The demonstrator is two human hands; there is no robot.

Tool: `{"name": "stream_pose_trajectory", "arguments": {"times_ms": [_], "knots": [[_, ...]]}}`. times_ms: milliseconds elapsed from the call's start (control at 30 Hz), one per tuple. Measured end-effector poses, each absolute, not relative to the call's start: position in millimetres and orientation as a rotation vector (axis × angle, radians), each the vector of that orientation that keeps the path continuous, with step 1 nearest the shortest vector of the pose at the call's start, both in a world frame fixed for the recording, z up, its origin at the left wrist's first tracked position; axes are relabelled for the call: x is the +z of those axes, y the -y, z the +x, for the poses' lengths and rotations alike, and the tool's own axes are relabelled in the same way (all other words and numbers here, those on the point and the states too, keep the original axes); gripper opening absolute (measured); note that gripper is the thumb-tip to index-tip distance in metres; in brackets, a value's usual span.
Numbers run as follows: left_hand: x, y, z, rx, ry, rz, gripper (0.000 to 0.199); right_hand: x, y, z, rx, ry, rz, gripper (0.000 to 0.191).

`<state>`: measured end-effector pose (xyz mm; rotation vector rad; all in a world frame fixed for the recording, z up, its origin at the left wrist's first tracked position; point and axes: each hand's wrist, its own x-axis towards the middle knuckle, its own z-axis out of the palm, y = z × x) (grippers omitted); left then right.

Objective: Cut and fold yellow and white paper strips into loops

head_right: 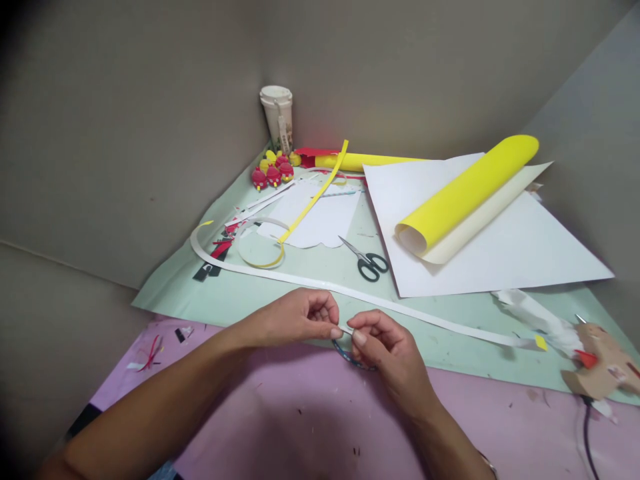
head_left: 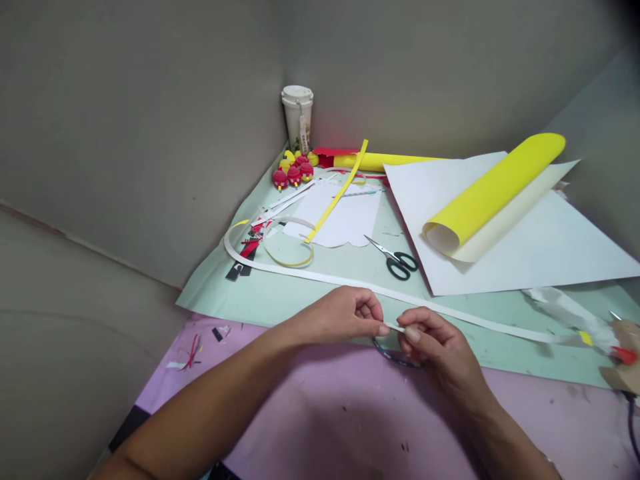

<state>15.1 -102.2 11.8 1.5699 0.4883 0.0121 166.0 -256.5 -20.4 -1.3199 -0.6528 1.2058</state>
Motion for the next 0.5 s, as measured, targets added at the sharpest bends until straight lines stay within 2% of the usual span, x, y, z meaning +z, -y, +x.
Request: {"name": "stream_pose_trajectory", "arguments": {"times_ms": [233,500], "knots": [[23,106,15,0.031,-0.48,1.449,0.022,-10,260,156,0.896,0.999,-1.475,0.009],[22,106,14,0.051,-0.454,1.392,0.022,-10,257,152,0.609,1.227,-1.467,0.018]]}}
